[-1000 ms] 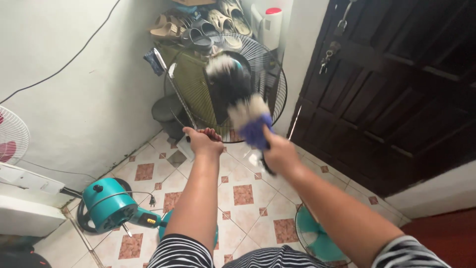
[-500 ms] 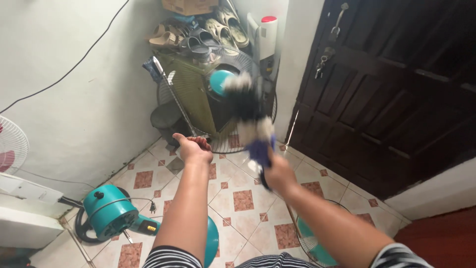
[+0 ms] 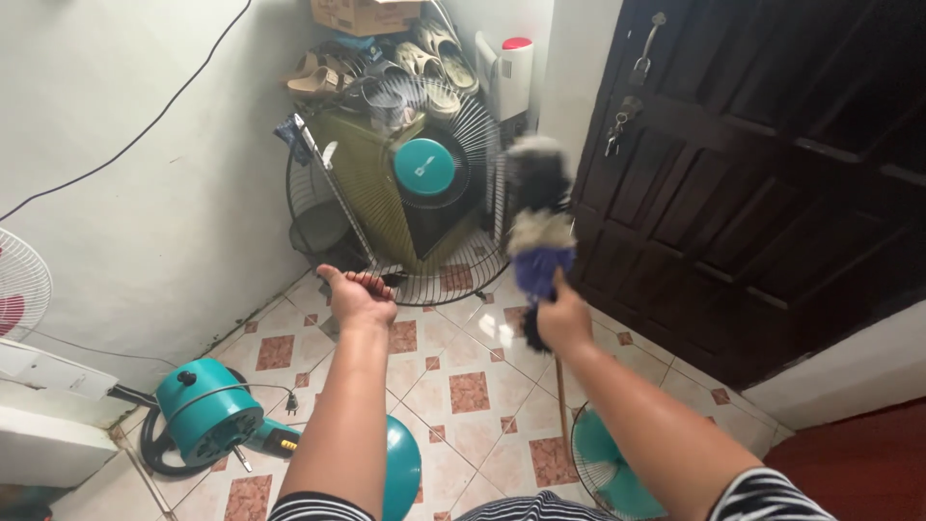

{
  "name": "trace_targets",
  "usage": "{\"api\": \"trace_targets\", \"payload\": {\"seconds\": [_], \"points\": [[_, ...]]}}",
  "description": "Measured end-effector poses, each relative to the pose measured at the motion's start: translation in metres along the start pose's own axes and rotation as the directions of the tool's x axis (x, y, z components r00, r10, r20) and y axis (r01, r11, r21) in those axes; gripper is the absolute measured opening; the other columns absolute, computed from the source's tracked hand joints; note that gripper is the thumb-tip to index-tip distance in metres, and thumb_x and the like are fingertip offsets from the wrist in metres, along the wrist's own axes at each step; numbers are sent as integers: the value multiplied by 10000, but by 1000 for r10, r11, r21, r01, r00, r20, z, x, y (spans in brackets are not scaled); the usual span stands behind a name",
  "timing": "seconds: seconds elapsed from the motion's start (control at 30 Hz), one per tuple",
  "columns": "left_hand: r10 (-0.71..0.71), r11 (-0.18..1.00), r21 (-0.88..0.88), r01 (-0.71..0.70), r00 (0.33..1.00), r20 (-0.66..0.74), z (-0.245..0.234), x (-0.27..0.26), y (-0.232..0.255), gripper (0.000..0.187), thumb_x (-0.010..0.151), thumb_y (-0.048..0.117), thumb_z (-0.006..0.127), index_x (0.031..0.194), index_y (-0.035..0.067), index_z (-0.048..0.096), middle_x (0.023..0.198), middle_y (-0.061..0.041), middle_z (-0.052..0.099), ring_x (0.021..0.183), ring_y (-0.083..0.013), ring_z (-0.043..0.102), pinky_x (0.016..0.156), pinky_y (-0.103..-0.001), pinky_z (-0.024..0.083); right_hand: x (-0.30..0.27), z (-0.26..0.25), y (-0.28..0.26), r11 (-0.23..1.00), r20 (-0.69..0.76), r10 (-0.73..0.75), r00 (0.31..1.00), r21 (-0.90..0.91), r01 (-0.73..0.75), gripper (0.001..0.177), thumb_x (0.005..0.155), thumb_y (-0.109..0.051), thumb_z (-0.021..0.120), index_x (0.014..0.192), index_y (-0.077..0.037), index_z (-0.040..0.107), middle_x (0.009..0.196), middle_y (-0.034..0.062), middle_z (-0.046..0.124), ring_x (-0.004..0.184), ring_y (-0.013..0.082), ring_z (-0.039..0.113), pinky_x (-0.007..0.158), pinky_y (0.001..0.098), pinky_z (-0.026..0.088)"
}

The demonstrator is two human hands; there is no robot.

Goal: Cleaning the components of a disassembled electric fan using a duster.

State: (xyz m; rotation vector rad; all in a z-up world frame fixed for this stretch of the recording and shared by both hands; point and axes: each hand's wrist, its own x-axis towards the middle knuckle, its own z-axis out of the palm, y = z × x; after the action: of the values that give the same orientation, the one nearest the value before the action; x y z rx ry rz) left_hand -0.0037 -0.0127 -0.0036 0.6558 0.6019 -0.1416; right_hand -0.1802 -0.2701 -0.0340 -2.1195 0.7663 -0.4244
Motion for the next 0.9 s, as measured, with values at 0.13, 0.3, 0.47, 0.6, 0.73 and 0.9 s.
{"api": "trace_targets", "payload": {"seconds": [0.13,0.3,0.47,0.6,0.73,0.9], "points": [[-26,999,-21,26,1000,1,-4,-3,-6,643,954,762,406,657,192,406,549,28,417,485,-161,410,497,-335,340,-11,-17,-55,963,114,154,982,206,-174,442,966,-271,604,1352,-73,689,1046,193,798,973,314,797,841,413,584],[-10,998,-57,12,999,42,3,-16,-8,655,959,765,366,651,187,367,547,25,373,488,-165,375,489,-332,315,-35,5,-56,912,223,-370,902,-95,398,763,803,-109,635,1542,-130,448,1039,246,728,981,368,717,867,409,547],[-41,997,-67,38,998,-46,0,-12,-11,656,966,756,391,664,173,388,560,15,404,507,-166,413,502,-325,339,0,1,-30,986,160,-130,979,-81,144,591,876,-182,619,1463,-166,557,1088,217,743,998,349,735,873,413,554],[-60,989,-142,46,993,-101,-1,-7,-9,673,958,772,390,656,171,386,545,16,405,496,-157,402,499,-302,338,6,-10,-35,997,51,-79,996,6,79,580,925,-239,595,1498,-209,511,1053,227,733,1009,388,701,872,434,530],[-85,983,-174,65,990,-109,8,-20,-9,681,955,779,375,645,172,370,531,24,380,480,-151,353,488,-296,323,1,2,-59,991,5,-123,992,45,123,599,907,-215,608,1497,-203,506,1052,234,729,1012,403,692,861,437,534],[-69,982,-182,47,991,-116,17,-25,-7,694,966,773,356,641,160,366,536,12,405,483,-145,366,495,-293,310,-4,20,-68,880,147,-407,901,-202,430,722,868,-127,638,1554,-199,425,1015,217,723,946,388,698,833,463,542]]}}
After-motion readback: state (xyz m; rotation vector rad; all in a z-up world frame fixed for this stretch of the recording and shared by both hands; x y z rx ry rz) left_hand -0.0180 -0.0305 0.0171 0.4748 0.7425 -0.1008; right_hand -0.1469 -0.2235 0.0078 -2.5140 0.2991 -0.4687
